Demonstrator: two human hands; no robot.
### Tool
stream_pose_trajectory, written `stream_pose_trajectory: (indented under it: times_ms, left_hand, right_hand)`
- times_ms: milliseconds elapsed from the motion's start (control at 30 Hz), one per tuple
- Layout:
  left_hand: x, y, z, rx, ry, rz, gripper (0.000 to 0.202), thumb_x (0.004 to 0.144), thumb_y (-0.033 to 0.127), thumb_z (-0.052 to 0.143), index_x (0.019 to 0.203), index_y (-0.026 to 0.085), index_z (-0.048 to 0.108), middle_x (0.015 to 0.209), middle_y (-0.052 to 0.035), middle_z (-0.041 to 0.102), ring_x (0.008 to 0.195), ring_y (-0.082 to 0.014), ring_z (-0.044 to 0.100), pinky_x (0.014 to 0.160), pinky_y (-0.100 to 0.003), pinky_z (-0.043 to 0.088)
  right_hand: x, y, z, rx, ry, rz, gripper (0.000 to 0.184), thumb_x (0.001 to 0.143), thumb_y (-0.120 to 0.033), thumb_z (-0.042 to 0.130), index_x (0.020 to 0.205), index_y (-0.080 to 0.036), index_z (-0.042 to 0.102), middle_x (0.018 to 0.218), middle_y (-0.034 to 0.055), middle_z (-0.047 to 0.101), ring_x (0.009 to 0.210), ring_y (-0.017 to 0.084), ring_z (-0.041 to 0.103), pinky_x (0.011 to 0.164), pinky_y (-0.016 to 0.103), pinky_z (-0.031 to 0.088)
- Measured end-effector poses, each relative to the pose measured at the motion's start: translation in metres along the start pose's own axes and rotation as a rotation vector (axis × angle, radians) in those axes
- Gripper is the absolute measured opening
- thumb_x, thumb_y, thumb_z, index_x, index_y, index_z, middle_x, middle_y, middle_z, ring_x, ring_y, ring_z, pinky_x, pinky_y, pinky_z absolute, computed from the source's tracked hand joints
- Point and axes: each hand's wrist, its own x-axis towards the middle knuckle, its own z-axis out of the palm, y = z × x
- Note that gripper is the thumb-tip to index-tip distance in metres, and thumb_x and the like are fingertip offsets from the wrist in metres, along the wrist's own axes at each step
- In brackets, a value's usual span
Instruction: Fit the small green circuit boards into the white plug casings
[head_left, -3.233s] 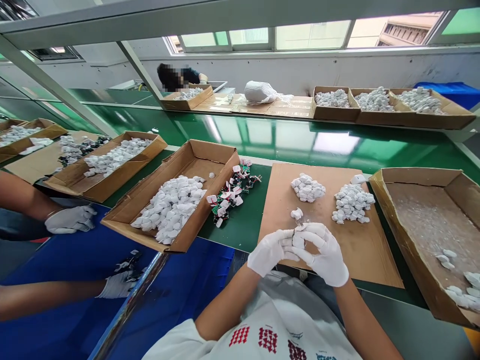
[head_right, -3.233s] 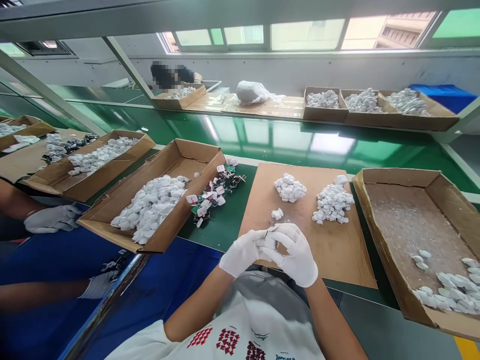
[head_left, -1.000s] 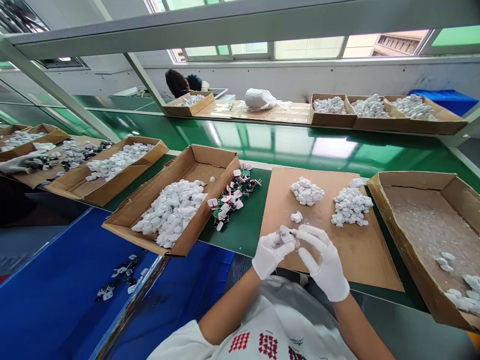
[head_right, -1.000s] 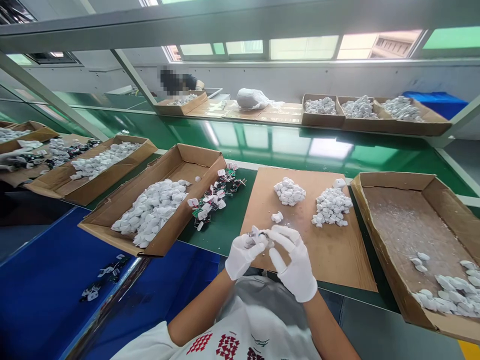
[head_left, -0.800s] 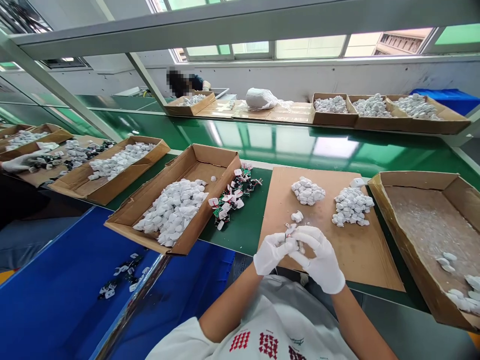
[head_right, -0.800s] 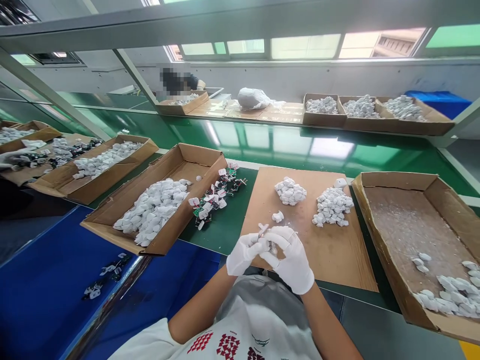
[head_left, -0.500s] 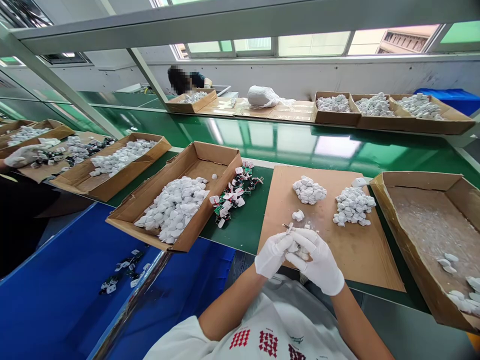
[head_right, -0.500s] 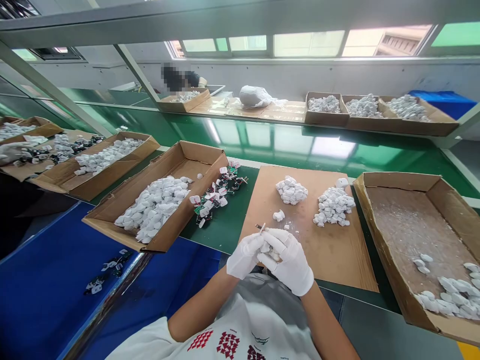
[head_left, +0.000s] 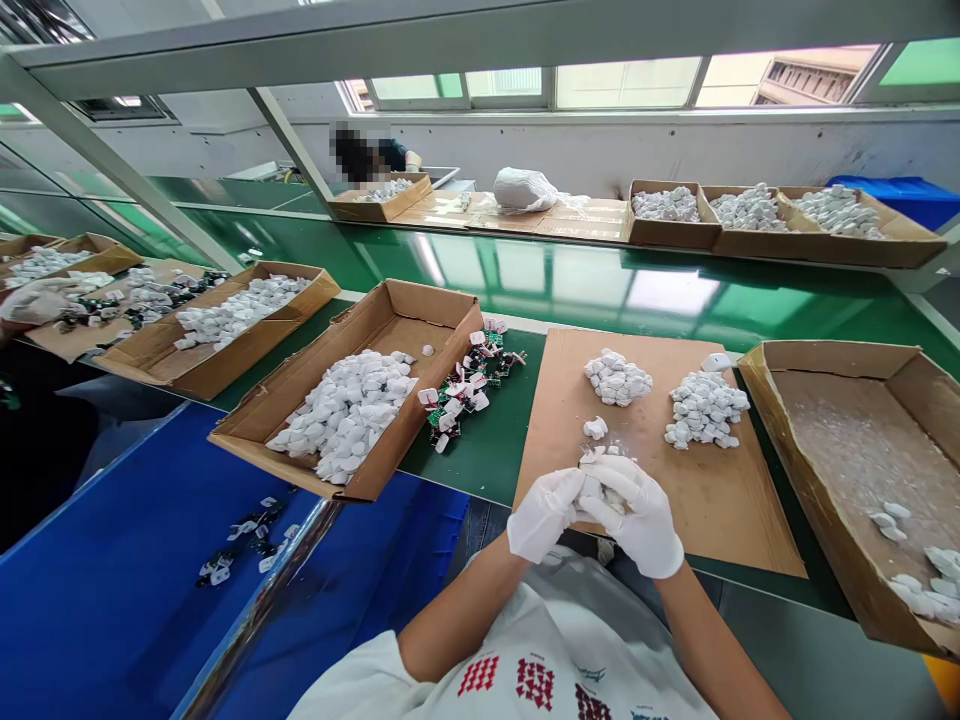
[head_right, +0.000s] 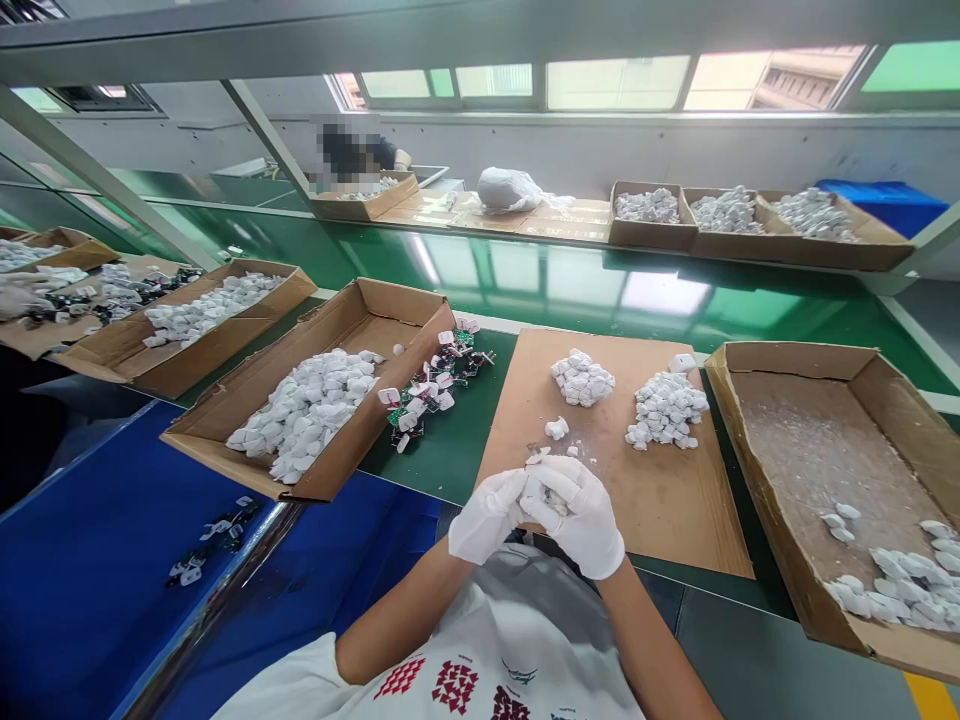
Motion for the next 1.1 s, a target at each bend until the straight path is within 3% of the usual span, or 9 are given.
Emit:
stream_pose_trajectory:
  times_ms: [67,233,367,500,567,667,767,967,1100]
  left_hand:
    - [0.0,-0.001,0.0,0.022,-0.007,-0.002,0.042,0.073,0.053,0.067,0.074,0.011,0.065,0.078,-0.0077,0.066,0.074,-0.0182,0.062,0.074,-0.034,0.052]
    - [0.002,-0.006,-0.004,0.202,0.014,0.109,0.045,0.08,0.054,0.058,0.069,0.011,0.063,0.073,-0.0075,0.065,0.069,-0.0159,0.058,0.068,-0.028,0.047]
    - [0.0,-0.011,0.0,0.294,0.121,0.187,0.047,0.084,0.057,0.051,0.069,0.013,0.062,0.073,-0.007,0.066,0.07,-0.0165,0.057,0.069,-0.028,0.045]
    - [-0.002,-0.007,0.004,0.352,0.161,0.143,0.054,0.08,0.065,0.049,0.067,0.014,0.063,0.069,-0.0065,0.065,0.066,-0.0172,0.056,0.066,-0.03,0.046]
    - [-0.002,-0.004,0.004,0.357,0.169,0.124,0.058,0.076,0.07,0.048,0.066,0.014,0.063,0.066,-0.0057,0.064,0.064,-0.0168,0.055,0.065,-0.03,0.046]
    - [0.0,0.0,0.0,0.365,0.089,0.12,0.061,0.074,0.071,0.05,0.07,0.013,0.065,0.07,-0.0064,0.065,0.069,-0.018,0.056,0.071,-0.032,0.047]
    - [0.001,0.005,-0.001,0.412,-0.019,0.106,0.054,0.077,0.063,0.055,0.08,0.011,0.069,0.078,-0.0085,0.068,0.076,-0.0201,0.06,0.076,-0.033,0.048]
    - [0.005,0.007,0.001,0.434,0.015,0.097,0.05,0.078,0.06,0.056,0.081,0.011,0.068,0.074,-0.0087,0.069,0.071,-0.0199,0.063,0.072,-0.032,0.051]
    - [0.009,0.006,-0.001,0.348,-0.106,0.039,0.057,0.075,0.064,0.058,0.088,0.01,0.068,0.077,-0.0105,0.07,0.071,-0.0216,0.065,0.071,-0.034,0.052]
  right_hand:
    - [0.0,0.001,0.0,-0.022,0.012,-0.058,0.034,0.08,-0.018,0.063,0.113,-0.027,0.061,0.098,0.0059,0.069,0.094,0.022,0.065,0.081,0.037,0.056]
    - [-0.001,-0.001,0.001,-0.04,0.039,-0.044,0.044,0.08,-0.016,0.064,0.121,-0.028,0.057,0.105,0.0067,0.068,0.098,0.021,0.064,0.08,0.035,0.056]
    - [-0.003,0.001,0.003,-0.049,0.044,-0.079,0.035,0.081,-0.017,0.063,0.114,-0.029,0.06,0.103,0.0054,0.068,0.098,0.021,0.064,0.083,0.037,0.055]
    - [-0.003,0.004,0.003,0.034,-0.023,0.034,0.03,0.082,-0.028,0.062,0.112,-0.028,0.06,0.11,0.007,0.065,0.1,0.023,0.063,0.082,0.038,0.056]
    - [-0.002,0.005,0.003,0.025,-0.019,0.054,0.027,0.081,-0.027,0.063,0.107,-0.028,0.062,0.108,0.0064,0.064,0.098,0.022,0.064,0.08,0.036,0.056]
    - [0.002,0.004,0.002,0.006,0.0,0.002,0.024,0.079,-0.019,0.065,0.101,-0.029,0.065,0.098,0.0044,0.064,0.09,0.019,0.065,0.075,0.032,0.056]
    - [0.004,0.001,0.001,0.005,-0.015,-0.031,0.025,0.079,-0.017,0.064,0.101,-0.029,0.065,0.091,0.0038,0.064,0.085,0.018,0.064,0.07,0.03,0.055]
    - [0.001,0.001,0.002,0.043,0.011,0.053,0.03,0.079,-0.02,0.064,0.108,-0.027,0.059,0.104,0.0069,0.064,0.089,0.019,0.065,0.069,0.03,0.056]
    - [0.0,0.004,0.001,0.016,-0.002,0.046,0.025,0.078,-0.017,0.064,0.099,-0.03,0.063,0.099,0.0045,0.065,0.091,0.02,0.064,0.077,0.033,0.055]
